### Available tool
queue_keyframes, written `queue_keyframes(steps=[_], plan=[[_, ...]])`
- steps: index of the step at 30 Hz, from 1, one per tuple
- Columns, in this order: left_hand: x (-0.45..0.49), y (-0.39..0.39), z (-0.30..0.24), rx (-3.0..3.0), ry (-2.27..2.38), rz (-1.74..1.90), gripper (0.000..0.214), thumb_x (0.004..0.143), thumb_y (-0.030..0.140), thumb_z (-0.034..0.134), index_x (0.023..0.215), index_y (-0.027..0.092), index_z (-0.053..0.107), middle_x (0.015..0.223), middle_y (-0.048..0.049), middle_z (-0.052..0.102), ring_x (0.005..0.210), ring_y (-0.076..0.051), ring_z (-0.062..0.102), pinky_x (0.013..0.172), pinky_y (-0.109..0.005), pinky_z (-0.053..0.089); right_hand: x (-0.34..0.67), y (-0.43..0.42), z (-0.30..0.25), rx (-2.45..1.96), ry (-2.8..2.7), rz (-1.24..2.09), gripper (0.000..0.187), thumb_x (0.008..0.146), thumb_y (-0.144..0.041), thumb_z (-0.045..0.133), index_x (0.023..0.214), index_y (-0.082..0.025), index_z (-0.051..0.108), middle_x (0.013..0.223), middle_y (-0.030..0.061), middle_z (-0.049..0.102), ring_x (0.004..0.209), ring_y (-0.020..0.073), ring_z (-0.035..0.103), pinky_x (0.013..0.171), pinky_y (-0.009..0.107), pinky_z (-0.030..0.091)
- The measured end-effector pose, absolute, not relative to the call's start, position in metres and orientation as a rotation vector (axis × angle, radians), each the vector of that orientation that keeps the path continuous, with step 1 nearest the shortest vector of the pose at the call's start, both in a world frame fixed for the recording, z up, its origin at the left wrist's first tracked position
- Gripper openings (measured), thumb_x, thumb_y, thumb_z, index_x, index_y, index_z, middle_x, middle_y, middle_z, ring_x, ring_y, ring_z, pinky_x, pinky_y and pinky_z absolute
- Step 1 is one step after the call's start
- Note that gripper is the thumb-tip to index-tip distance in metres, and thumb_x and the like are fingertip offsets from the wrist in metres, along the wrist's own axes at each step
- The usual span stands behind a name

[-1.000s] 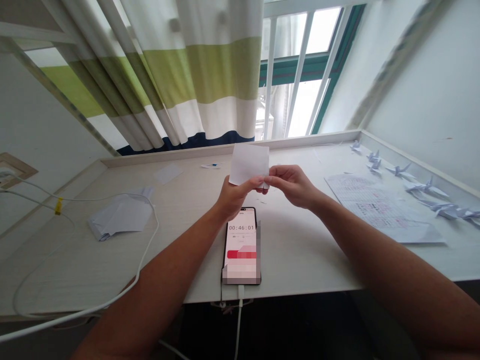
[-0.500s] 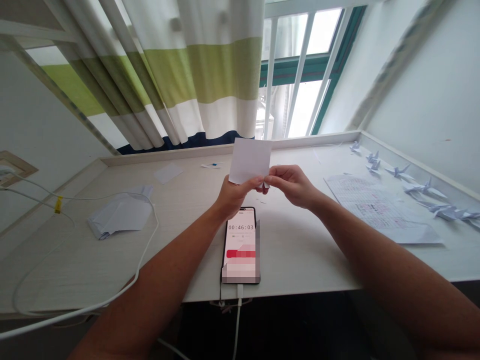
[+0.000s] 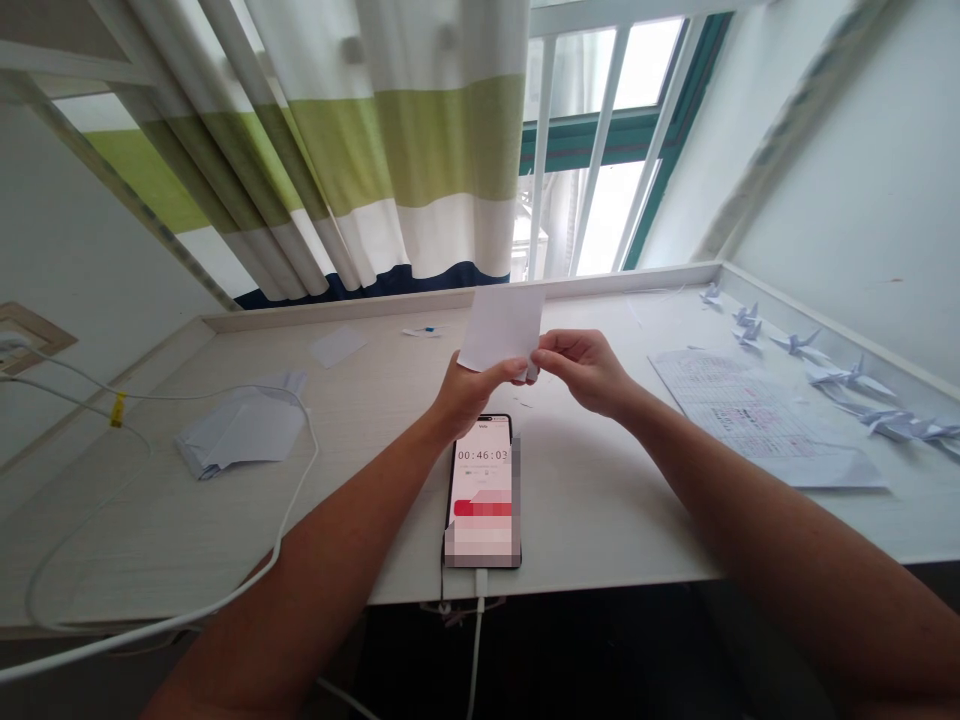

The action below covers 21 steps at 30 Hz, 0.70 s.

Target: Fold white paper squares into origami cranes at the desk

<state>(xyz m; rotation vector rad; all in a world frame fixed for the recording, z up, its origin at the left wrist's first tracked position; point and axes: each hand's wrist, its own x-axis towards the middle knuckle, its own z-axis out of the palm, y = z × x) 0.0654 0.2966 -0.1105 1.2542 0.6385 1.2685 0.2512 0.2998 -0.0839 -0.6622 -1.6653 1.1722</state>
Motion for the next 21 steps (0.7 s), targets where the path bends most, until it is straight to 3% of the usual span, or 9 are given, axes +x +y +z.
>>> queue_keyframes(steps=[6, 11, 21], plan=[[0.0667, 0.2979, -0.1118, 1.201, 0.610, 1.281, 0.030, 0.081, 0.037, 0.088, 0.101, 0.016, 0.078, 0.097, -0.0073, 0.080, 0.088, -0.022, 0.074, 0.081, -0.035, 0.060, 0.2500, 0.3004, -0.0871, -0.658, -1.671, 1.162, 0.033, 0.088, -0.046, 0.082, 0.073, -0.018, 0.072, 0.072, 0.0034, 0.071, 0.069, 0.0168, 0.063, 0.070, 0.034, 0.052], [0.0689, 0.2966, -0.1133, 1.219, 0.593, 1.301, 0.026, 0.082, 0.035, 0.087, 0.099, 0.017, 0.080, 0.095, -0.0059, 0.080, 0.087, -0.020, 0.075, 0.079, -0.032, 0.060, 0.2492, 0.3013, -0.0890, -0.647, -1.695, 1.137, 0.027, 0.089, -0.034, 0.077, 0.069, -0.019, 0.068, 0.067, 0.0008, 0.068, 0.065, 0.0146, 0.060, 0.065, 0.031, 0.048], [0.0720, 0.2950, -0.1157, 1.238, 0.600, 1.325, 0.024, 0.083, 0.036, 0.085, 0.095, 0.017, 0.079, 0.088, -0.0049, 0.079, 0.080, -0.019, 0.074, 0.076, -0.030, 0.059, 0.2486, 0.3022, -0.0899, -0.625, -1.682, 1.144, 0.021, 0.087, -0.023, 0.070, 0.066, -0.019, 0.065, 0.064, 0.0004, 0.068, 0.063, 0.0148, 0.062, 0.063, 0.031, 0.049]])
